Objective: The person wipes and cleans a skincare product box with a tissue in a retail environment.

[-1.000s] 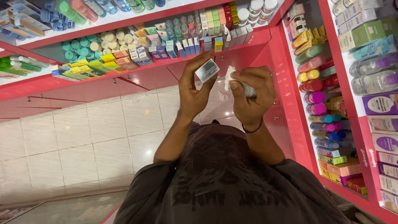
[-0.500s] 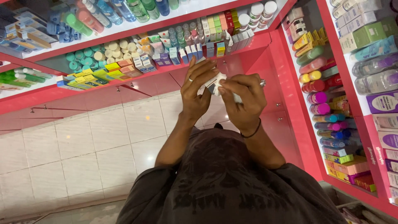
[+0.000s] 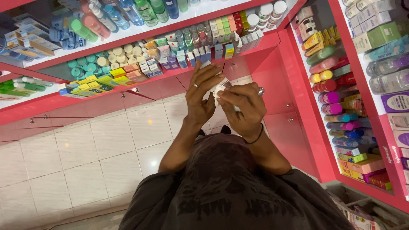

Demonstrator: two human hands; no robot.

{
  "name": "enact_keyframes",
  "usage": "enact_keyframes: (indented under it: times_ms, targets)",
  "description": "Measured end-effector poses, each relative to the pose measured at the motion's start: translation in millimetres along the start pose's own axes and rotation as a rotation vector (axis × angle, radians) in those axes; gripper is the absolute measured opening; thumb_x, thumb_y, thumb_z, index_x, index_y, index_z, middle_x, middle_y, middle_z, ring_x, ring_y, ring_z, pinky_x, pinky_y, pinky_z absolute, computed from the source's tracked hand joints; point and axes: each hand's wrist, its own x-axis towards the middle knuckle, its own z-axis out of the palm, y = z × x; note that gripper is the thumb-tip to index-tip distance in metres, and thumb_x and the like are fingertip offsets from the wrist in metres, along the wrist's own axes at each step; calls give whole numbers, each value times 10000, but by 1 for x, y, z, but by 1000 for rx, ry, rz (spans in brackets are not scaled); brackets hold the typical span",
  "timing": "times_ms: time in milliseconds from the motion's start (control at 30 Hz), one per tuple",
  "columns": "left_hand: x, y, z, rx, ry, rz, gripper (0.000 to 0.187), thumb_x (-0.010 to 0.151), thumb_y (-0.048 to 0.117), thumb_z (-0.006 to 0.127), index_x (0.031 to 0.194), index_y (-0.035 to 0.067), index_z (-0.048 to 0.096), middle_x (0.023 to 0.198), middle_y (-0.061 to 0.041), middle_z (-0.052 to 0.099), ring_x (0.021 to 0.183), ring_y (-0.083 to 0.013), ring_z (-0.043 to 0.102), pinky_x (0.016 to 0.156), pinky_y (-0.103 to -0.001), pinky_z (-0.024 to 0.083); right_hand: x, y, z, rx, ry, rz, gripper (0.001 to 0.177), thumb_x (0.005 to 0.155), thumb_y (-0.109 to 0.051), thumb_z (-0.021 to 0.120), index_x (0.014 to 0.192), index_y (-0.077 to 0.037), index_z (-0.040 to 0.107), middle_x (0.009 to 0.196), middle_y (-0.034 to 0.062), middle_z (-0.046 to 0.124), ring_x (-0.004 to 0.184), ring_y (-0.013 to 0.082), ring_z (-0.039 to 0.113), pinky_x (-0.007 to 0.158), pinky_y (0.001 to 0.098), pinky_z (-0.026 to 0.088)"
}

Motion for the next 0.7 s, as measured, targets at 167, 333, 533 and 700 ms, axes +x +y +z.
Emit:
enact_keyframes:
  times_ms: [167,333,533,700]
  targets:
    - [-2,-9,-11,10,18,11,225,967,17,675,1177,75,731,1257,-106,701,1208,-334,641,1197,-551,304,7,4,4,-39,15,-13,83,993,-95,773,1028,-40,825,936,91,692,839,266,677,734,367,545]
    - [0,-9,-19,-12,14,-18,236,975,20,663,1193,82,727,1270,-103,698,1223,-332,637,1204,-553,300,1,-2,16,-25,-3,6,71,974,-74,783,1015,-40,830,941,97,699,851,271,690,731,363,552]
    - [4,-5,-31,-49,19,-29,191,994,60,649,1171,57,721,1243,-121,705,1190,-341,653,1184,-567,323,6,-6,22,-47,15,-21,80,995,-86,769,1023,-30,818,940,101,690,832,269,674,720,364,534]
    - [-1,-6,-40,-69,-28,-28,220,1014,116,625,1211,55,702,1274,-124,691,1225,-353,637,1181,-566,336,-8,-17,36,-1,1,10,51,954,-58,795,985,-35,828,948,120,712,815,275,674,694,362,549]
